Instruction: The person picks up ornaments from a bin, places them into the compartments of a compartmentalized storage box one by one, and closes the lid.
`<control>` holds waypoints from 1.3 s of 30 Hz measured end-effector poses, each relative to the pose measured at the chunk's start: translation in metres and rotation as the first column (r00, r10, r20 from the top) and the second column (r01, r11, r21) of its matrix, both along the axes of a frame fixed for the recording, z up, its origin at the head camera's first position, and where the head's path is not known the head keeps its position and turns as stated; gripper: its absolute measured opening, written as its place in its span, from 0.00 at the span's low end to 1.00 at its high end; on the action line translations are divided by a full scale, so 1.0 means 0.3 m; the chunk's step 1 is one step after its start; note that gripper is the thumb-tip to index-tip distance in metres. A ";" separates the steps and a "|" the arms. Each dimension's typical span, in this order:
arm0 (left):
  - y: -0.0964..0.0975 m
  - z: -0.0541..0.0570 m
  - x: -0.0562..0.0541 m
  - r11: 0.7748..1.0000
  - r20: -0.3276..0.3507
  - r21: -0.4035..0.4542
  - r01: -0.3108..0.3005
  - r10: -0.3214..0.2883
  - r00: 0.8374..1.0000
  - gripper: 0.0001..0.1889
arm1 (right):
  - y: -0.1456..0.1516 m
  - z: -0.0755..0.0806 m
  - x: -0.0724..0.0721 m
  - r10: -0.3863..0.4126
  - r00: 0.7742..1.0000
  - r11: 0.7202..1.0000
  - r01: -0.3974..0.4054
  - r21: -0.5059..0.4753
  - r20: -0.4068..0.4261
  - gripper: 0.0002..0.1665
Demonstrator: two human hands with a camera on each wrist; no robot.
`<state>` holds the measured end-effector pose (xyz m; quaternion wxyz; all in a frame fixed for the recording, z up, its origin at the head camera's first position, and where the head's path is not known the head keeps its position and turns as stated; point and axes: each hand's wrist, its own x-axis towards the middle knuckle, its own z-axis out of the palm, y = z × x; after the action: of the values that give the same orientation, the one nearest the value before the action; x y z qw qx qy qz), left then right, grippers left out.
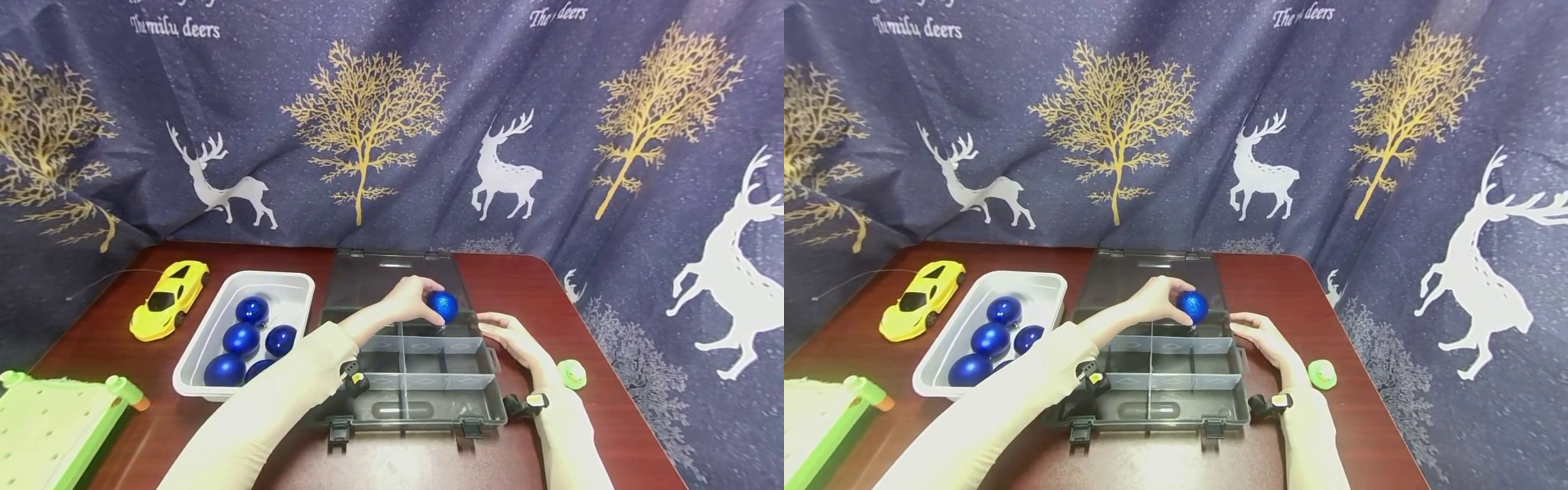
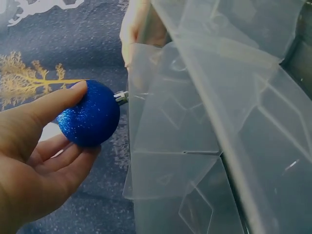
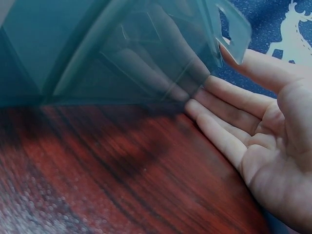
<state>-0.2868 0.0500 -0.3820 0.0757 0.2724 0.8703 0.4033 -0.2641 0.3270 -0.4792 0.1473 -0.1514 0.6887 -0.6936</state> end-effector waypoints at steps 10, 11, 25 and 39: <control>0.022 -0.005 0.023 0.990 -0.041 -0.139 0.020 -0.026 0.999 0.34 | -0.002 -0.003 0.001 -0.015 1.000 1.000 0.015 0.009 0.013 0.19; 0.023 -0.005 0.025 0.989 -0.043 -0.146 0.023 -0.029 0.999 0.34 | -0.002 -0.004 0.000 -0.013 1.000 1.000 0.013 0.004 0.013 0.19; 0.040 -0.035 0.028 0.978 -0.079 -0.207 0.041 -0.059 0.995 0.33 | 0.001 -0.004 -0.001 0.011 1.000 1.000 -0.011 -0.028 -0.002 0.16; 0.048 -0.037 0.022 0.964 -0.056 -0.263 0.047 -0.064 0.996 0.34 | 0.000 -0.008 -0.002 0.036 0.999 0.998 -0.036 -0.053 -0.003 0.15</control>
<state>-0.2802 0.0643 -0.3930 0.0942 0.2972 0.9098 0.2740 -0.2646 0.3271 -0.4817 0.1550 -0.1683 0.6672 -0.7089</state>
